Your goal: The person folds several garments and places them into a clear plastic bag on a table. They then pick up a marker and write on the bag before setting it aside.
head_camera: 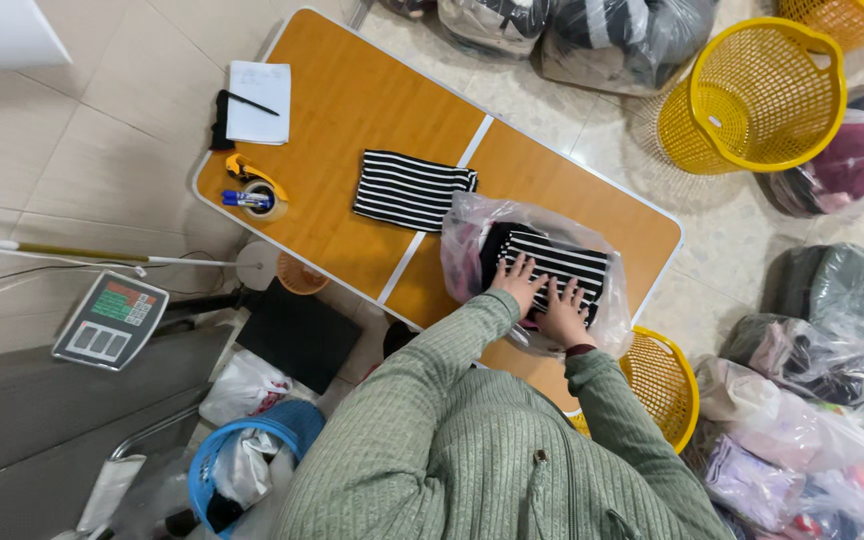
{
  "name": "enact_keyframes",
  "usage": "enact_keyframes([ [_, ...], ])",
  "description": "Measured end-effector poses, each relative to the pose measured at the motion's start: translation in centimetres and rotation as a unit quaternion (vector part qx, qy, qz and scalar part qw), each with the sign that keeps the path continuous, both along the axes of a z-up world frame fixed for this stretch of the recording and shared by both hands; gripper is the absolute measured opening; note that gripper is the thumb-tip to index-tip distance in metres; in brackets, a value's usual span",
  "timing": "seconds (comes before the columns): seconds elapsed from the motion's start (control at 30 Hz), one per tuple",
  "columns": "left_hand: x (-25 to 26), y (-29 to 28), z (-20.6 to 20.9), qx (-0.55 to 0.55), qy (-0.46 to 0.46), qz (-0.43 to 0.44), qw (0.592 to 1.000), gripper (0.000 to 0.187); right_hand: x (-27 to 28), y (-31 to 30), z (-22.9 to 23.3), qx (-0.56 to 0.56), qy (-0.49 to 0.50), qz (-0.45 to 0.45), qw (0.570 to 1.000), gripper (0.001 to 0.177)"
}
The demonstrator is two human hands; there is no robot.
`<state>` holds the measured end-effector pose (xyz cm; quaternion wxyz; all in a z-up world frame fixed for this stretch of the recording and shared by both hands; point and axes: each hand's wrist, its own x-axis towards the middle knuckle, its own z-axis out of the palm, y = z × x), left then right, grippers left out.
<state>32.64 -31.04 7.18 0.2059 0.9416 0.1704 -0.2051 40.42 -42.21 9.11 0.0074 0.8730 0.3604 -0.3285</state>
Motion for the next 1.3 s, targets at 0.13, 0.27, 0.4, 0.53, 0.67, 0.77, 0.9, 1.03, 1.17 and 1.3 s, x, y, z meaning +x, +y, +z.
enact_keyframes([
  [0.13, -2.2, 0.3, 2.6, -0.045, -0.167, 0.053, 0.983, 0.059, 0.1, 1.4, 0.1, 0.118, 0.023, -0.045, 0.992, 0.094],
  [0.27, -6.5, 3.0, 5.6, -0.062, -0.338, 0.089, 0.935, 0.051, -1.0, 3.5, 1.7, 0.342, 0.058, -0.026, 0.937, 0.093],
  [0.4, -11.3, 7.9, 8.0, -0.116, -0.429, 0.129, 0.886, 0.05, -4.5, 8.6, 6.0, 0.43, 0.022, -0.032, 0.902, 0.089],
  [0.53, -15.3, 11.0, 8.1, -0.071, -0.421, 0.198, 0.882, 0.051, -8.2, 13.6, 9.6, 0.418, 0.009, 0.058, 0.906, 0.083],
  [0.67, -18.4, 14.3, 5.9, -0.045, -0.436, 0.27, 0.858, 0.045, -11.3, 18.9, 9.6, 0.397, 0.002, 0.109, 0.911, 0.075],
  [0.77, -20.2, 16.5, 3.2, -0.037, -0.387, 0.313, 0.867, 0.053, -12.8, 22.3, 7.0, 0.345, -0.037, 0.154, 0.925, 0.08],
  [0.9, -21.7, 19.7, -1.0, -0.033, -0.303, 0.349, 0.886, 0.064, -14.0, 25.9, 1.4, 0.262, 0.014, 0.145, 0.954, 0.088],
  [1.03, -21.5, 23.5, -4.2, -0.016, -0.207, 0.363, 0.908, 0.078, -13.6, 28.5, -3.6, 0.186, 0.023, 0.078, 0.979, 0.093],
  [1.17, -20.4, 27.7, -6.7, -0.042, -0.054, 0.394, 0.916, 0.079, -12.1, 30.6, -6.5, 0.12, 0.027, 0.001, 0.992, 0.096],
  [1.3, -18.0, 30.8, -8.7, -0.069, 0.013, 0.411, 0.909, 0.08, -10.2, 32.4, -8.4, 0.104, 0.039, -0.067, 0.991, 0.1],
])
